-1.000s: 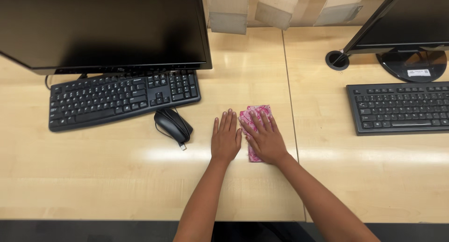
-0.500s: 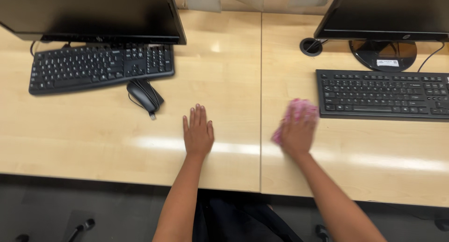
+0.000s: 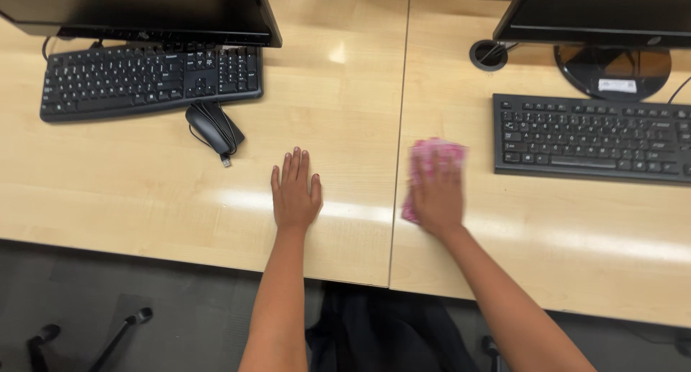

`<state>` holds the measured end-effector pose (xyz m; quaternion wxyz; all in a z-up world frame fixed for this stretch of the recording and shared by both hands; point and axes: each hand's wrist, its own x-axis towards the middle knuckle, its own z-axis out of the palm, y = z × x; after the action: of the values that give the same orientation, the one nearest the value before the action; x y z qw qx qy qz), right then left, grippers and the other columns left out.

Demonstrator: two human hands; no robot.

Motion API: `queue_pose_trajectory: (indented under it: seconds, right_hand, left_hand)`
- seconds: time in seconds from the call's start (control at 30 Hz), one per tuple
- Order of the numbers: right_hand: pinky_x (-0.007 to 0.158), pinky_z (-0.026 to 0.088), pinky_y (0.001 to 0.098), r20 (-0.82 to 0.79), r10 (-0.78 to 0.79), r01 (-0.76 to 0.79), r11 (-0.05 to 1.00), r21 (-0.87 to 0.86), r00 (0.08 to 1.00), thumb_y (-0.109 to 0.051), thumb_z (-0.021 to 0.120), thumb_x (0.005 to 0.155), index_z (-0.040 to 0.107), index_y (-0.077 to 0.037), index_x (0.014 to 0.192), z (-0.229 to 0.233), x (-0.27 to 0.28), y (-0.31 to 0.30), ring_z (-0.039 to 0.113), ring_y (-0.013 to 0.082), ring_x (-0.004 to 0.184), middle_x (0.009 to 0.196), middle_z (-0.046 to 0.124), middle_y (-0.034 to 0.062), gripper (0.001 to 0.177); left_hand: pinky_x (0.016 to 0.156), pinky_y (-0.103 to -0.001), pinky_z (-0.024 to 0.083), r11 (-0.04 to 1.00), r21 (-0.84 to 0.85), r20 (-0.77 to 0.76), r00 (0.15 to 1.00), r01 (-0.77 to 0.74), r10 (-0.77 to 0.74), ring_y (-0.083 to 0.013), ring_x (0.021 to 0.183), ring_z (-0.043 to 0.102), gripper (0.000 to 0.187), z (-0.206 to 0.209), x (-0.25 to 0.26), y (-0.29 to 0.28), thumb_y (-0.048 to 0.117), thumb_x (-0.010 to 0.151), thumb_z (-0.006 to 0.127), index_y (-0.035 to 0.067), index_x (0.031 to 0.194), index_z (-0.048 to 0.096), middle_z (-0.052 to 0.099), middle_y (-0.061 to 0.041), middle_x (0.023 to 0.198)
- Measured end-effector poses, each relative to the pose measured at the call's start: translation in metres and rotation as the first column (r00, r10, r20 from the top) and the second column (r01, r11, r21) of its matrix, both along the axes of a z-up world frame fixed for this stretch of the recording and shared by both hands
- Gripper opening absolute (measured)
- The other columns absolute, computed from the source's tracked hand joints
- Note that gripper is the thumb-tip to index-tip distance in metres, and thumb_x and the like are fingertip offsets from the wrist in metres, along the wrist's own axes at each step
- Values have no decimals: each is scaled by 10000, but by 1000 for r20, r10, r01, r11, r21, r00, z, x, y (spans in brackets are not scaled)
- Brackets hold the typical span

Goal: The person wipes a keyboard, a computer mouse, and a desk surface with a cloth, and coils the mouse cable.

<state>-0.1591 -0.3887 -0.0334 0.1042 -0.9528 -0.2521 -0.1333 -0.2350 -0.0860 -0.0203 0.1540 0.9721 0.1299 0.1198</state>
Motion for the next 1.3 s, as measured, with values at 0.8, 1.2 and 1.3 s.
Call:
queue_pose_trajectory:
  seconds: [0.8,1.2,1.3]
  right_hand:
    - [1269,134,567,-2,6,-6,998,69,1000,-291,393,1054,333,-78,1613,18,-86,12,229,442,1554,1655,298,235,602]
    - [1244,165,500,-88,310,-318,942,-104,947,-350,382,1030,354,-199,1599,38,-114,-83,208,343,1548,1675,261,136,590]
    - [1245,166,502,-51,166,-172,967,-187,985,-325,377,1020,312,-212,1610,41,-90,-141,227,324,1560,1687,272,118,604]
  left_hand:
    - [1260,-549,106,1000,-1,-39,999,28,-28,-358,1563,199,607,-19,10,-11,263,1041,446,-66,1543,355,273,-231,1659]
    - [1287,-491,105,958,-45,-77,955,285,-288,-280,1571,211,683,-8,-6,-139,409,1044,391,-18,1569,298,251,-165,1675]
    - [1245,-527,63,980,-31,-75,977,199,-200,-307,1557,164,730,-1,-4,-158,442,1028,404,-38,1566,290,229,-185,1667]
